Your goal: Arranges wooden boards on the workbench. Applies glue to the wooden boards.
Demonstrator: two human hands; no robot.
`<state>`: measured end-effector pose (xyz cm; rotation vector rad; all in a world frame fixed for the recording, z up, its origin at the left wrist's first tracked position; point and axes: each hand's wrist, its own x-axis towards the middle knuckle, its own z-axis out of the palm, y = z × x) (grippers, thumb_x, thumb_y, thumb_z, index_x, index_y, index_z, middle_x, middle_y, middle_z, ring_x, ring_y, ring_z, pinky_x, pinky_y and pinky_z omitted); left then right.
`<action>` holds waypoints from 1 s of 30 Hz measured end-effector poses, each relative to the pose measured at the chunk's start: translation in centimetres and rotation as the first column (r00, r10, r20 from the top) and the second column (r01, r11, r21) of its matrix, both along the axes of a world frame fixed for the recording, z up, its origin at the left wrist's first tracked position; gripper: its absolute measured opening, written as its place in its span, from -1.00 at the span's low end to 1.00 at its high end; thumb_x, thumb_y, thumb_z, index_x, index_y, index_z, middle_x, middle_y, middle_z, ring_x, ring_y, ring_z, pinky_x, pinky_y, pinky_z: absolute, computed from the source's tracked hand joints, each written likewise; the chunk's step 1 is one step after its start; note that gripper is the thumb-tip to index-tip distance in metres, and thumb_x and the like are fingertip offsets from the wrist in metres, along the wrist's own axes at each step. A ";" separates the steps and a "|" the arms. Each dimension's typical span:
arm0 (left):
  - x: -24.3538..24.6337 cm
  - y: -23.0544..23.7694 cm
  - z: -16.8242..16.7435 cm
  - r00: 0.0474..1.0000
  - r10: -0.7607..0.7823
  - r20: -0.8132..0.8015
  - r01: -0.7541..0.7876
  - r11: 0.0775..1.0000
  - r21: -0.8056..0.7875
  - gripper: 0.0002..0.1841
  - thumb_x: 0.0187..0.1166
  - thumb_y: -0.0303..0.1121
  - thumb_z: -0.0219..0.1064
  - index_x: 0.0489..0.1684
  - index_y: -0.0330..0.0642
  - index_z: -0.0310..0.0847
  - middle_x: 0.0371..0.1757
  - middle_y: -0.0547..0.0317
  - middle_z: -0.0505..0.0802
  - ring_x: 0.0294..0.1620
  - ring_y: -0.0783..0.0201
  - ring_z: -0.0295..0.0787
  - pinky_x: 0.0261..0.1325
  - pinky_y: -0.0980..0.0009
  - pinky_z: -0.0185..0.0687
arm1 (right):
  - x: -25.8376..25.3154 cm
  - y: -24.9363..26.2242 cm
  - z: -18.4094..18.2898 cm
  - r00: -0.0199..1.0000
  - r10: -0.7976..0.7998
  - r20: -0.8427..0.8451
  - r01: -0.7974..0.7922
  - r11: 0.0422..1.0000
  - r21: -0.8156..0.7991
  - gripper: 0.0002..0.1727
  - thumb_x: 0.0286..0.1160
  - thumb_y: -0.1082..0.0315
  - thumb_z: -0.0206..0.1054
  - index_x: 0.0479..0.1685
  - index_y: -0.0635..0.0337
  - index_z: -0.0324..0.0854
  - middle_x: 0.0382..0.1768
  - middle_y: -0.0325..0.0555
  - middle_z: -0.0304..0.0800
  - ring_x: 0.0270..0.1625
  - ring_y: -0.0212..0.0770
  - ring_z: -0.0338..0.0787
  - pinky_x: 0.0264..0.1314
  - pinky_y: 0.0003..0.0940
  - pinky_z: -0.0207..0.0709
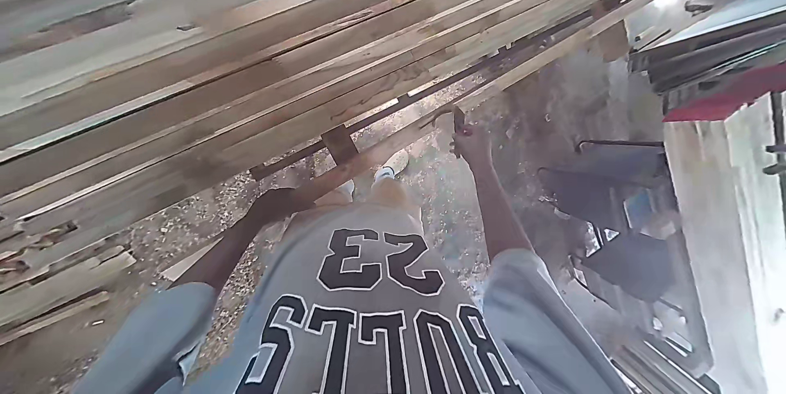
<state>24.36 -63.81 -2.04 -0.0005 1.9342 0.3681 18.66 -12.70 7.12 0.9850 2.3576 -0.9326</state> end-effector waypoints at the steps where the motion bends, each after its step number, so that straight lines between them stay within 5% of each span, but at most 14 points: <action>1: 0.0 0.0 0.1 1.000 -0.007 -0.011 0.007 1.000 -0.014 -0.20 0.31 0.52 0.33 0.01 -0.13 0.80 -0.07 -0.15 0.89 0.00 -0.16 0.86 0.15 -0.34 0.65 | -0.6 -0.9 -0.6 0.999 -0.038 -0.019 0.038 0.999 -0.039 -0.52 0.55 0.28 0.40 0.43 0.30 0.61 0.03 0.23 0.86 -0.17 0.04 0.93 -0.02 0.06 0.83; 5: -0.1 0.8 1.5 1.000 -0.015 -0.017 0.015 0.999 -0.046 -0.16 0.32 0.52 0.32 0.16 -0.12 0.76 0.06 -0.21 0.87 0.14 -0.22 0.83 0.23 -0.40 0.60 | 1.8 -9.4 -1.1 0.998 0.016 0.060 -0.014 0.999 -0.034 -0.68 0.53 0.22 0.35 0.00 0.34 0.75 -0.23 0.15 0.88 -0.22 0.05 0.89 -0.02 0.14 0.75; 8: 0.1 0.9 2.1 0.997 -0.068 -0.036 0.066 0.996 -0.056 -0.14 0.37 0.54 0.24 0.19 -0.15 0.74 0.14 -0.26 0.85 0.24 -0.29 0.78 0.25 -0.43 0.58 | 5.2 -14.0 -1.2 0.980 0.149 0.131 -0.145 0.989 -0.041 -0.72 0.55 0.26 0.34 -0.04 0.31 0.79 -0.09 0.20 0.81 -0.06 0.07 0.84 0.14 0.10 0.68; 9: 0.2 0.9 1.9 0.995 -0.092 -0.045 0.089 0.994 -0.058 -0.12 0.36 0.56 0.21 0.16 -0.16 0.75 0.13 -0.26 0.85 0.24 -0.30 0.78 0.23 -0.42 0.59 | 6.1 -14.0 -1.1 0.972 0.195 0.133 -0.189 0.980 -0.055 -0.75 0.53 0.29 0.32 -0.08 0.28 0.79 -0.15 0.15 0.83 -0.15 0.00 0.86 0.06 0.05 0.72; 12: -0.1 0.3 -0.1 0.992 -0.121 -0.034 0.121 0.992 -0.022 -0.11 0.35 0.57 0.21 0.12 -0.16 0.76 0.09 -0.24 0.86 0.20 -0.26 0.80 0.23 -0.40 0.61 | 6.8 -10.8 1.0 0.944 0.274 0.186 -0.242 0.954 -0.177 -0.68 0.63 0.27 0.31 0.19 0.26 0.74 -0.03 0.11 0.88 -0.11 -0.06 0.91 0.08 -0.04 0.78; 14: -0.8 0.2 -0.2 0.994 -0.103 0.021 0.103 0.994 0.027 -0.18 0.42 0.48 0.27 0.10 -0.22 0.77 0.05 -0.27 0.86 0.17 -0.26 0.81 0.27 -0.39 0.58 | 6.9 -8.9 1.0 0.961 0.233 0.148 -0.225 0.972 -0.070 -0.65 0.61 0.27 0.32 0.26 0.25 0.71 0.03 0.16 0.86 -0.03 0.02 0.90 0.15 0.04 0.75; 19: -1.7 0.4 0.3 0.993 -0.043 0.110 0.033 0.995 0.092 -0.25 0.55 0.34 0.30 0.05 -0.35 0.75 -0.06 -0.29 0.86 0.01 -0.20 0.82 0.22 -0.28 0.62 | 5.5 -7.0 -5.1 0.937 0.230 -0.265 -0.179 0.963 0.201 -0.43 0.66 0.36 0.30 0.69 0.06 0.44 0.42 0.29 0.61 0.22 0.25 0.78 0.22 0.21 0.69; 22: -1.7 0.2 0.5 0.993 -0.029 0.111 0.018 0.995 0.095 -0.24 0.52 0.36 0.31 0.02 -0.35 0.75 -0.14 -0.24 0.86 -0.09 -0.15 0.84 0.16 -0.26 0.65 | 6.2 -7.9 -4.8 0.947 0.321 0.019 -0.314 0.910 0.270 -0.35 0.63 0.36 0.30 0.76 -0.09 0.35 0.54 0.35 0.44 0.10 0.29 0.82 0.12 0.21 0.73; 24: -1.6 0.1 0.0 0.997 -0.033 0.072 0.025 0.994 0.104 -0.25 0.51 0.38 0.30 -0.02 -0.31 0.77 -0.19 -0.19 0.87 -0.15 -0.12 0.85 0.12 -0.23 0.68 | 5.9 -7.5 -2.0 0.910 0.351 0.219 -0.400 0.880 0.255 -0.38 0.56 0.37 0.33 0.68 0.05 0.43 0.51 0.42 0.44 0.19 0.34 0.78 0.22 0.23 0.69; 26: -1.0 0.0 0.0 0.998 -0.053 0.045 0.049 0.995 0.084 -0.21 0.47 0.42 0.30 0.03 -0.29 0.77 -0.08 -0.24 0.87 0.01 -0.19 0.84 0.20 -0.30 0.63 | 5.6 -6.0 0.4 0.919 0.304 0.253 -0.354 0.916 0.186 -0.44 0.58 0.31 0.33 0.60 0.17 0.51 0.41 0.44 0.56 0.30 0.36 0.71 0.34 0.30 0.58; 30: -0.4 0.6 1.2 0.995 -0.094 -0.028 0.094 0.996 0.002 -0.17 0.42 0.50 0.25 0.15 -0.19 0.75 0.11 -0.26 0.85 0.24 -0.27 0.78 0.28 -0.40 0.58 | 2.4 -3.5 0.8 0.998 0.002 -0.062 -0.004 0.999 -0.039 -0.53 0.58 0.29 0.39 0.45 0.26 0.61 0.12 0.27 0.82 -0.06 0.12 0.91 0.08 0.17 0.78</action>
